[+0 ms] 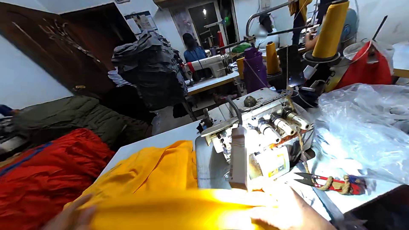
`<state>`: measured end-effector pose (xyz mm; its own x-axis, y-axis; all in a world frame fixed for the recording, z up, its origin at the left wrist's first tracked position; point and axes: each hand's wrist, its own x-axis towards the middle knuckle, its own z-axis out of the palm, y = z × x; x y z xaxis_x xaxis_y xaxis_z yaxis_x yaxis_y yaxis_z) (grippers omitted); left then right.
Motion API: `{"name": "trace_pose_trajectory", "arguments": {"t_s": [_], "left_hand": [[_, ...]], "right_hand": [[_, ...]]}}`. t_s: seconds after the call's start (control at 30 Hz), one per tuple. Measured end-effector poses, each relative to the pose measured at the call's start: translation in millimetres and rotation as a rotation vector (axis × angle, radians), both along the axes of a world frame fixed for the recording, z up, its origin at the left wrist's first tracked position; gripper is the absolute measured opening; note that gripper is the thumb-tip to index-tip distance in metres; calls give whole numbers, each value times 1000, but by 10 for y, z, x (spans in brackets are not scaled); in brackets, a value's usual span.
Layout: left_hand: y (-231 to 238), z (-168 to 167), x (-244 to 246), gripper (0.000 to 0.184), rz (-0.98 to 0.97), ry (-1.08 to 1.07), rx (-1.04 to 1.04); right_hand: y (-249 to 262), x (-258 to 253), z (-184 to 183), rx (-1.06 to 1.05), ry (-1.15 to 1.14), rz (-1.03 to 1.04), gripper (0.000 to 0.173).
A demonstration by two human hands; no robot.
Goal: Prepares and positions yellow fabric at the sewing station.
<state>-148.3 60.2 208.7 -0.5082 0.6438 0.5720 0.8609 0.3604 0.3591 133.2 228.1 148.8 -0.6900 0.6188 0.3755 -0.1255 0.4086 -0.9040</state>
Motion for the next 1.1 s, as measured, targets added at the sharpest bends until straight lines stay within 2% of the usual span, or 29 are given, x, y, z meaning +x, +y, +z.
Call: {"name": "trace_pose_trajectory", "arguments": {"t_s": [0.03,0.07,0.13,0.2,0.3,0.43,0.47,0.57,0.63,0.77,0.87,0.93,1.03,1.1], "left_hand": [[189,32,191,37,177,-53,-268],[431,137,462,43,330,-208,-498],[348,-226,338,43,-32,-78,-287],[353,-465,448,42,-343,-56,-121],[462,-543,829,44,-543,-100,-57],[577,-575,906,62,-550,-168,-53],[601,-568,894,61,-553,-181,-59],[673,-589,893,37,-569,-136,-61],[703,-617,926,26,-537,-123,-59],[690,-662,1035,44,-459,-107,-46],[689,-796,1066,33,-463,-51,20],[677,-824,1024,29,-499,-55,5],[643,-746,989,46,-485,-76,-115],[649,-739,996,51,-433,-47,-166]], "right_hand": [[-43,-92,-32,51,-1,-75,24],[-75,-162,-65,96,8,-131,23],[-103,-239,-128,133,37,-174,21],[-126,-271,-158,120,46,-202,20],[-157,-296,-178,138,57,-238,22],[-171,-283,-185,276,106,-265,21],[-165,-274,-195,319,125,-255,22],[-148,-290,-275,362,163,-252,24],[-171,-304,-330,329,148,-300,23],[-286,-249,-469,168,85,-405,26],[-361,-158,-590,57,42,-380,43],[-389,-108,-650,34,17,-364,46],[-394,-57,-668,6,20,-348,49],[-386,-41,-668,5,8,-352,48]]}}
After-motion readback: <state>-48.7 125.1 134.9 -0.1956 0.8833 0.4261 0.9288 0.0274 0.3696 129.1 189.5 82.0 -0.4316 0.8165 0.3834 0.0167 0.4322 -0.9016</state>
